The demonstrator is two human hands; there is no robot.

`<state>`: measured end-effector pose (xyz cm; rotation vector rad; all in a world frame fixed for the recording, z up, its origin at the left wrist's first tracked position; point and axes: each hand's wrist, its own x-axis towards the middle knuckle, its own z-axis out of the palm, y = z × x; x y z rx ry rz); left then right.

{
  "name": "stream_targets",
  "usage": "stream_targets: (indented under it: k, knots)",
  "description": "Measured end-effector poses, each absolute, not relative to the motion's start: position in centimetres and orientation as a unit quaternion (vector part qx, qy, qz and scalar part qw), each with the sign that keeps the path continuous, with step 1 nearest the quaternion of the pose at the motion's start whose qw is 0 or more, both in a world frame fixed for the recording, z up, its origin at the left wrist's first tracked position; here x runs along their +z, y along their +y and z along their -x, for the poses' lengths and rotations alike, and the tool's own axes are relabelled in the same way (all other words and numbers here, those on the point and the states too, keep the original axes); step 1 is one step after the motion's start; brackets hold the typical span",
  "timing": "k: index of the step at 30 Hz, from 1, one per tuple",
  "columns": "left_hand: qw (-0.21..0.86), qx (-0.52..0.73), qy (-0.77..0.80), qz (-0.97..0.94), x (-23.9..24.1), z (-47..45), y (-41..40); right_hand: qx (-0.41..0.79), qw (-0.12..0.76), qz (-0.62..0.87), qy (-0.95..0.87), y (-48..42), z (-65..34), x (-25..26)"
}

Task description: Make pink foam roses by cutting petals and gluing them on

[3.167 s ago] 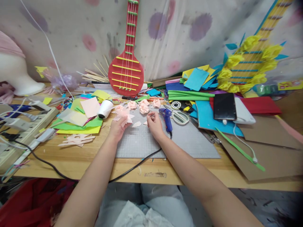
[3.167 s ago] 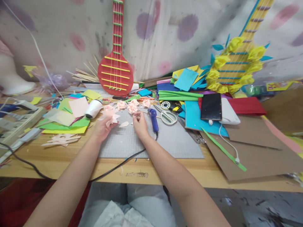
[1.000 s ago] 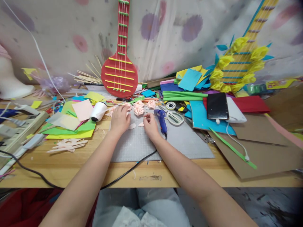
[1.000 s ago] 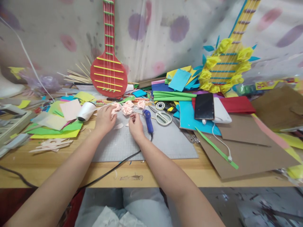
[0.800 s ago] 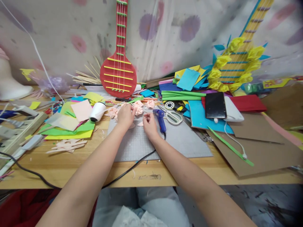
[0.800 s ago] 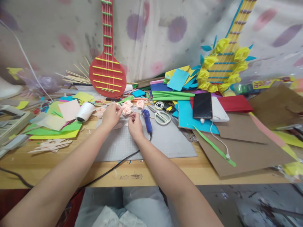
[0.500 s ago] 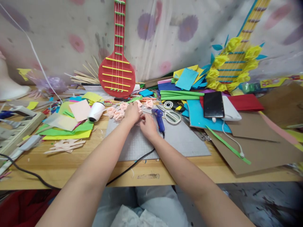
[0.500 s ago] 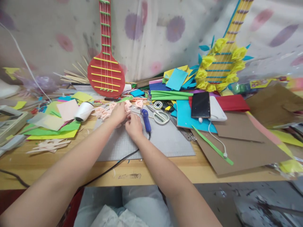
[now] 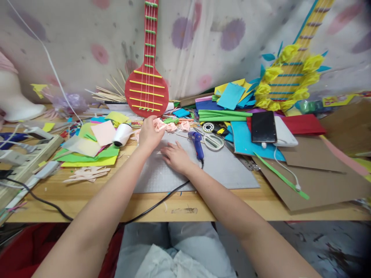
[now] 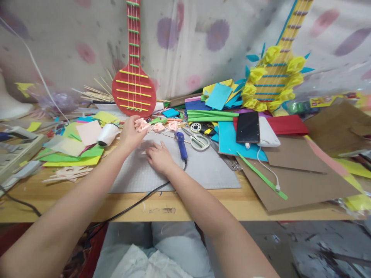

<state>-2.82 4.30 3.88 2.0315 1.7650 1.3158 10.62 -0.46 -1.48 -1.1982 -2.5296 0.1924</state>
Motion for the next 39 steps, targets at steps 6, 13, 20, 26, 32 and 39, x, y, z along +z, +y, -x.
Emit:
stream_targets:
  k: [6, 13, 20, 26, 32, 39]
  knots:
    - [0.038, 0.402, 0.533, -0.744, 0.5, 4.8, 0.6, 0.013, 0.150, 0.475, -0.867, 0.2, -11.9, -1.0]
    - [0.055, 0.367, 0.494, -0.786, -2.5, 5.9, -0.8, 0.027, 0.188, 0.470, -0.862, 0.4, -12.8, -1.6]
    - [0.065, 0.353, 0.491, -0.794, -2.5, 5.8, 0.2, 0.042, 0.207, 0.444, -0.871, 0.0, -12.4, -2.0]
    - [0.052, 0.334, 0.486, -0.806, -1.9, 5.9, 2.7, 0.023, 0.213, 0.461, -0.861, 0.0, -12.4, -2.0]
    - [0.046, 0.353, 0.510, -0.783, -1.7, 5.8, 2.5, 0.004, 0.227, 0.415, -0.881, 0.0, -12.7, -1.9]
    - [0.017, 0.360, 0.522, -0.773, -2.5, 5.8, 1.2, -0.001, 0.238, 0.382, -0.893, -0.1, -12.2, -1.9]
